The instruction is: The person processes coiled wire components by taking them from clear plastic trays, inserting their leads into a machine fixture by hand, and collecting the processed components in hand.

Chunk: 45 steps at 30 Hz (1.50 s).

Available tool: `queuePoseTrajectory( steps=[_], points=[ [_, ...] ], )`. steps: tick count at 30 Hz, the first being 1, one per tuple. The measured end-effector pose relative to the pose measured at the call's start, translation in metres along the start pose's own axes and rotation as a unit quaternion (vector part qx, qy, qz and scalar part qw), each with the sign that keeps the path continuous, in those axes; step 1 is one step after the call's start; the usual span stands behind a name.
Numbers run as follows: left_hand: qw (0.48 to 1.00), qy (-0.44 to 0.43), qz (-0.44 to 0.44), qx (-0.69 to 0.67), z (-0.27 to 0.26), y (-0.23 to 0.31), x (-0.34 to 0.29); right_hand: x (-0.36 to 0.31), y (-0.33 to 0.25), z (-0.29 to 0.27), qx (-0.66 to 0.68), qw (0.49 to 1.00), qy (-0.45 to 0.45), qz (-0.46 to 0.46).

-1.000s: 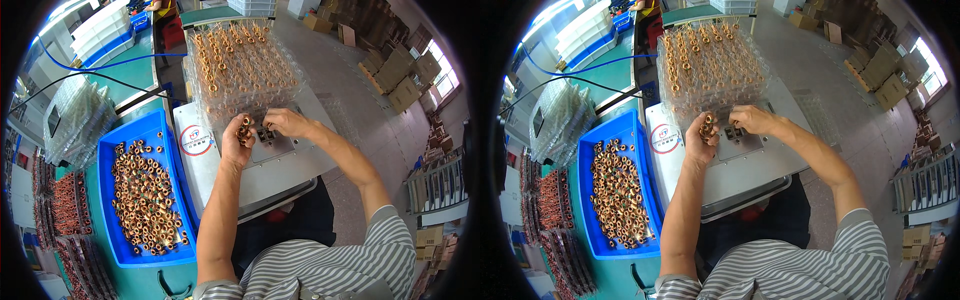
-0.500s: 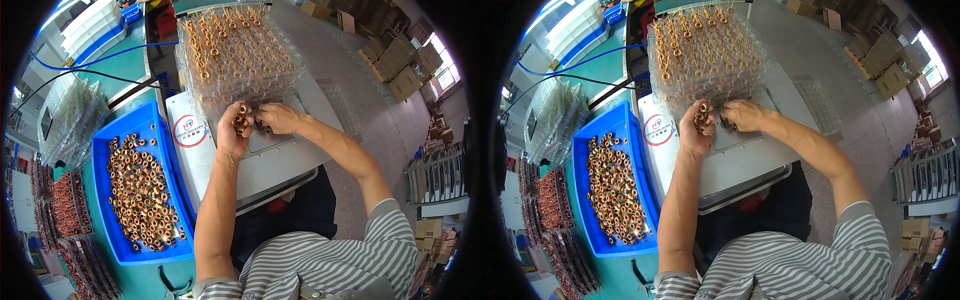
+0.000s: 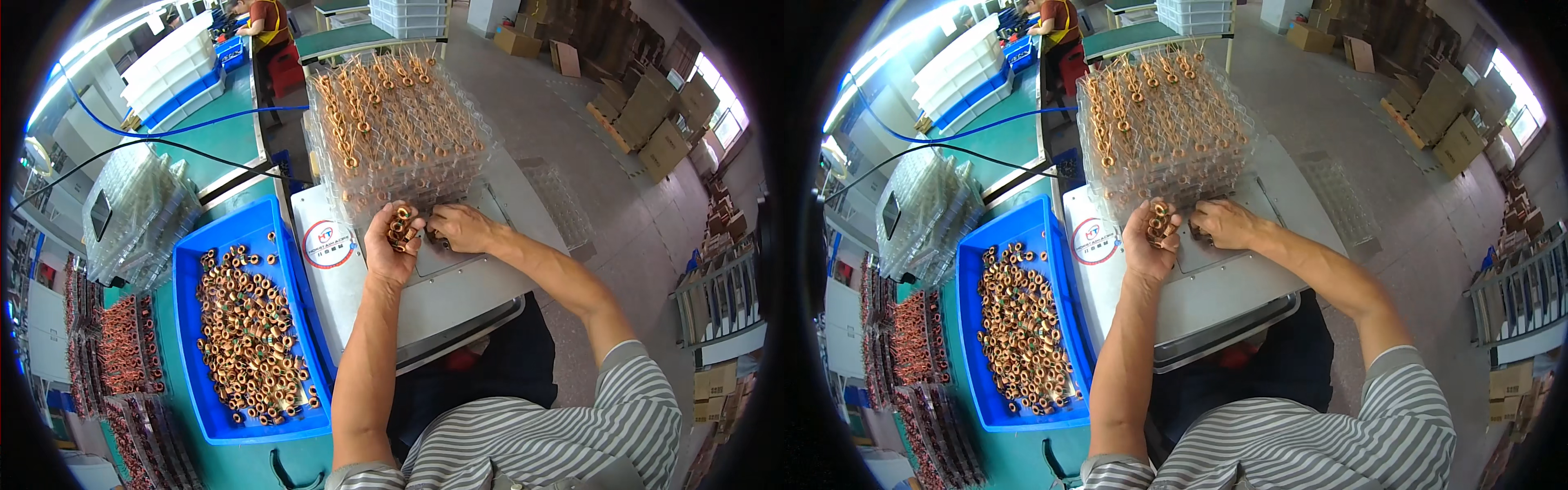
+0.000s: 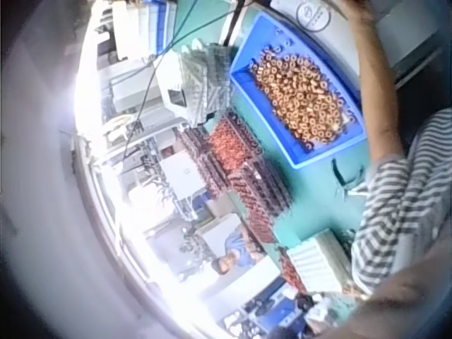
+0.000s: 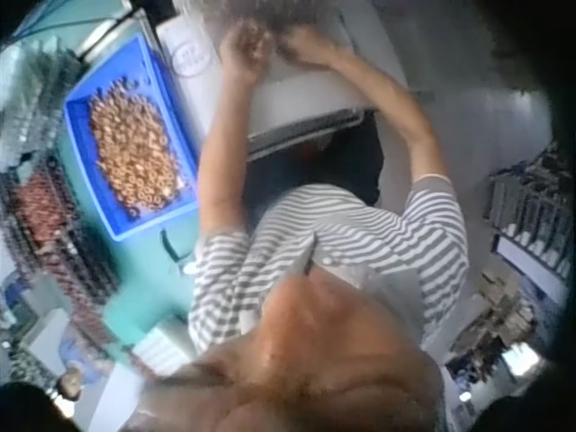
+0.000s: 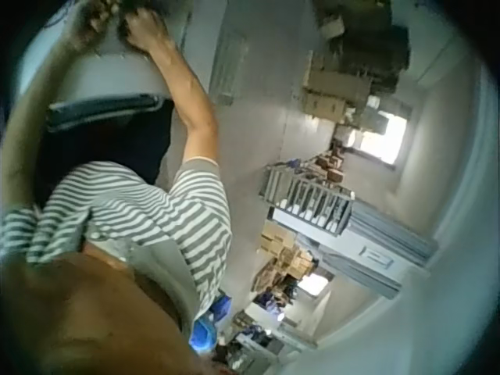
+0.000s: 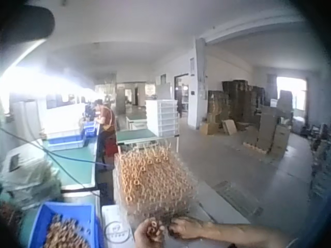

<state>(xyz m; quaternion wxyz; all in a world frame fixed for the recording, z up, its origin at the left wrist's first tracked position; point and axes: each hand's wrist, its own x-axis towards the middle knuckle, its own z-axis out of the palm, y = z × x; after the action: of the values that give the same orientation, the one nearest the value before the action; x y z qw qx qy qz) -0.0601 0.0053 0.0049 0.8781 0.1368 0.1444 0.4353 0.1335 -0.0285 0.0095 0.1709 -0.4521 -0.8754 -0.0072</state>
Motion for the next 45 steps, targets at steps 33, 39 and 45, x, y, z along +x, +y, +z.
queuePoseTrajectory(
  steps=[33,39,45],
  points=[
    [0.994,-0.009,-0.005,0.108,0.007,-0.002,-0.004,0.041,-0.063,-0.053,0.241,0.927,0.203,0.204],
    [0.999,-0.009,-0.032,0.014,0.006,0.005,-0.005,0.123,-0.037,-0.093,0.082,0.95,0.243,0.179],
    [0.999,-0.004,-0.04,0.027,0.004,0.012,-0.01,0.199,-0.006,-0.083,0.039,0.941,0.153,0.299]
  ],
)
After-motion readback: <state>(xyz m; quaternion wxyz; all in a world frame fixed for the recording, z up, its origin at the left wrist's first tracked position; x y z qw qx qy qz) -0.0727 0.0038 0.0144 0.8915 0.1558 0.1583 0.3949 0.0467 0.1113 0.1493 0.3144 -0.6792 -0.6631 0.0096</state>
